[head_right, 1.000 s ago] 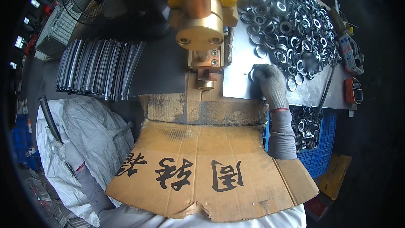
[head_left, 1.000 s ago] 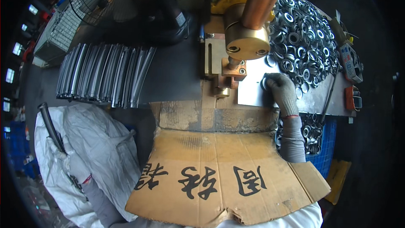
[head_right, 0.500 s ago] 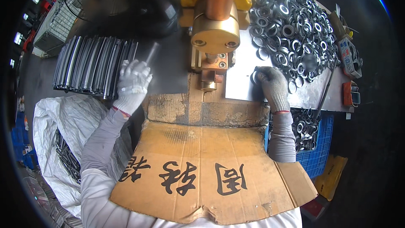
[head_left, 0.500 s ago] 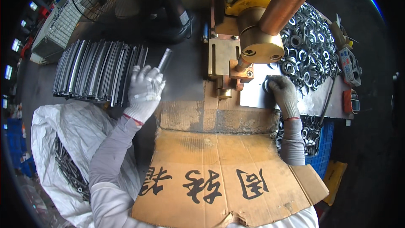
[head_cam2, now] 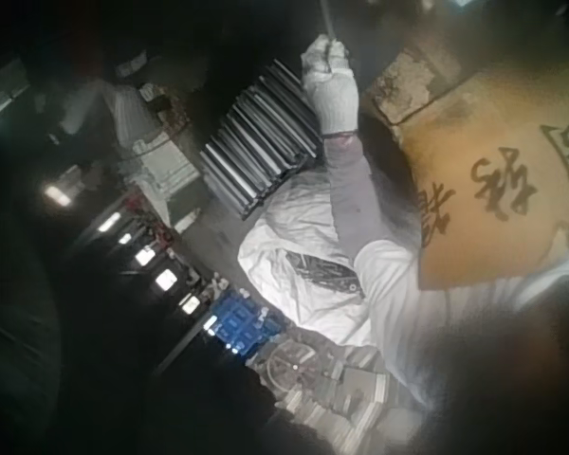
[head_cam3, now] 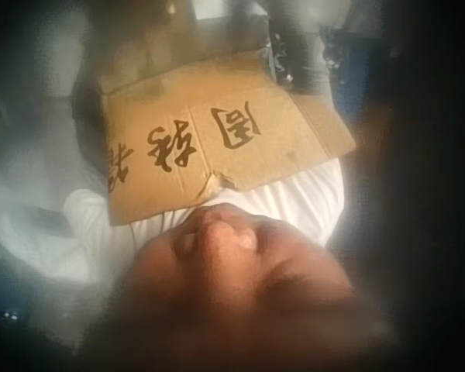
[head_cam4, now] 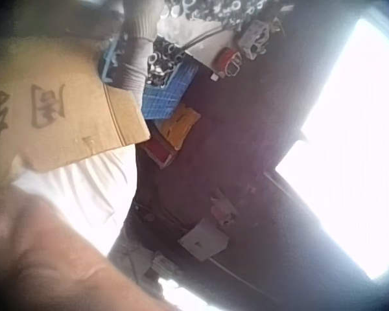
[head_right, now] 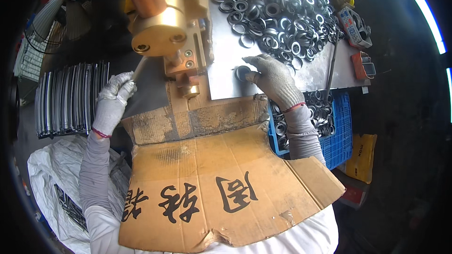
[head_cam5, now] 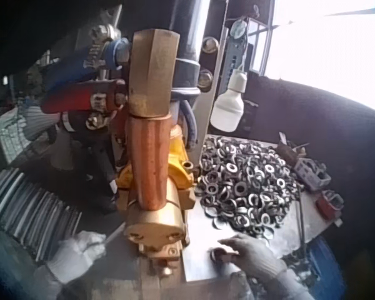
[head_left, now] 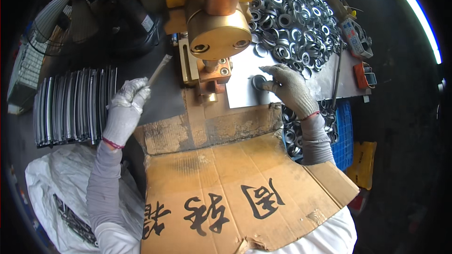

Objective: Use a spot welding machine to attach metal rings to the ends of cylindrical metal tubes.

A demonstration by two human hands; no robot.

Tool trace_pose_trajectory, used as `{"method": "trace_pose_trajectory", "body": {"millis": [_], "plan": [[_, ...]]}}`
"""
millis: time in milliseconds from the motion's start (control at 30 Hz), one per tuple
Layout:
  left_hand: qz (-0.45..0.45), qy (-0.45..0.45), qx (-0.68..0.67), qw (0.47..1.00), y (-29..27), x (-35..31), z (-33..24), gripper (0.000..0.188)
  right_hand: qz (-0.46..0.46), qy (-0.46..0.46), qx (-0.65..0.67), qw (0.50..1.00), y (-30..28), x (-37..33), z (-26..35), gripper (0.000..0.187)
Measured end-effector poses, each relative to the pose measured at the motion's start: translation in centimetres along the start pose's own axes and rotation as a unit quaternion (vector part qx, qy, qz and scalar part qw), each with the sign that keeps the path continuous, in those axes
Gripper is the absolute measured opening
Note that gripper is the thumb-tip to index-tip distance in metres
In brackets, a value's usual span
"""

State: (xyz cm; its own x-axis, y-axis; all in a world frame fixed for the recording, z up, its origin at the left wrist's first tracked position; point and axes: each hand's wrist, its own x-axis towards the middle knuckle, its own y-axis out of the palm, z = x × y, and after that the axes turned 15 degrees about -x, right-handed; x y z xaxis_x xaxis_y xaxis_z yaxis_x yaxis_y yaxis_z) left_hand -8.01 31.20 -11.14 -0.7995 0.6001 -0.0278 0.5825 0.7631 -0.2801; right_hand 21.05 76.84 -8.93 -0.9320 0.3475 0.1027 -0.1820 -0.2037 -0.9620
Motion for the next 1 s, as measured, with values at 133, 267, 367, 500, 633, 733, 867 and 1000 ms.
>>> {"method": "trace_pose_trajectory", "body": {"millis": [133, 267, 367, 500, 633, 733, 867, 1000], "plan": [[0.054, -0.088, -0.084, 0.991, 1.9, 1.1, -7.3, 0.044, 0.139, 0.044, -0.105, 0.984, -3.0, 2.2, 3.0, 0.065], [0.098, 0.154, 0.197, 0.963, 2.6, 1.3, -8.2, 0.058, 0.136, 0.001, -0.149, 0.98, -1.4, 2.7, 2.6, 0.051], [0.125, 0.122, 0.254, 0.951, 4.3, 1.0, -11.4, 0.07, 0.157, -0.031, -0.178, 0.971, -0.1, 3.2, 1.9, 0.044], [0.215, 0.087, 0.328, 0.916, 5.5, 1.6, -14.2, 0.074, 0.074, -0.002, 0.109, 0.991, 0.6, 2.1, 2.5, 0.063], [0.265, 0.095, 0.335, 0.899, 6.4, 2.4, -14.7, 0.083, 0.103, -0.019, 0.405, 0.908, -0.1, 1.2, 6.2, 0.082], [0.262, 0.097, 0.385, 0.88, 6.6, 3.0, -14.4, 0.084, 0.075, -0.056, 0.388, 0.917, 0.5, 1.8, 6.9, 0.084], [0.287, 0.067, 0.356, 0.887, 7.0, 3.7, -15.7, 0.082, 0.057, -0.09, 0.367, 0.924, 2.8, 2.5, 8.8, 0.08], [0.269, 0.105, 0.386, 0.876, 6.2, 3.7, -13.8, 0.075, 0.051, -0.12, 0.347, 0.929, 2.8, 3.0, 8.5, 0.076]]}}
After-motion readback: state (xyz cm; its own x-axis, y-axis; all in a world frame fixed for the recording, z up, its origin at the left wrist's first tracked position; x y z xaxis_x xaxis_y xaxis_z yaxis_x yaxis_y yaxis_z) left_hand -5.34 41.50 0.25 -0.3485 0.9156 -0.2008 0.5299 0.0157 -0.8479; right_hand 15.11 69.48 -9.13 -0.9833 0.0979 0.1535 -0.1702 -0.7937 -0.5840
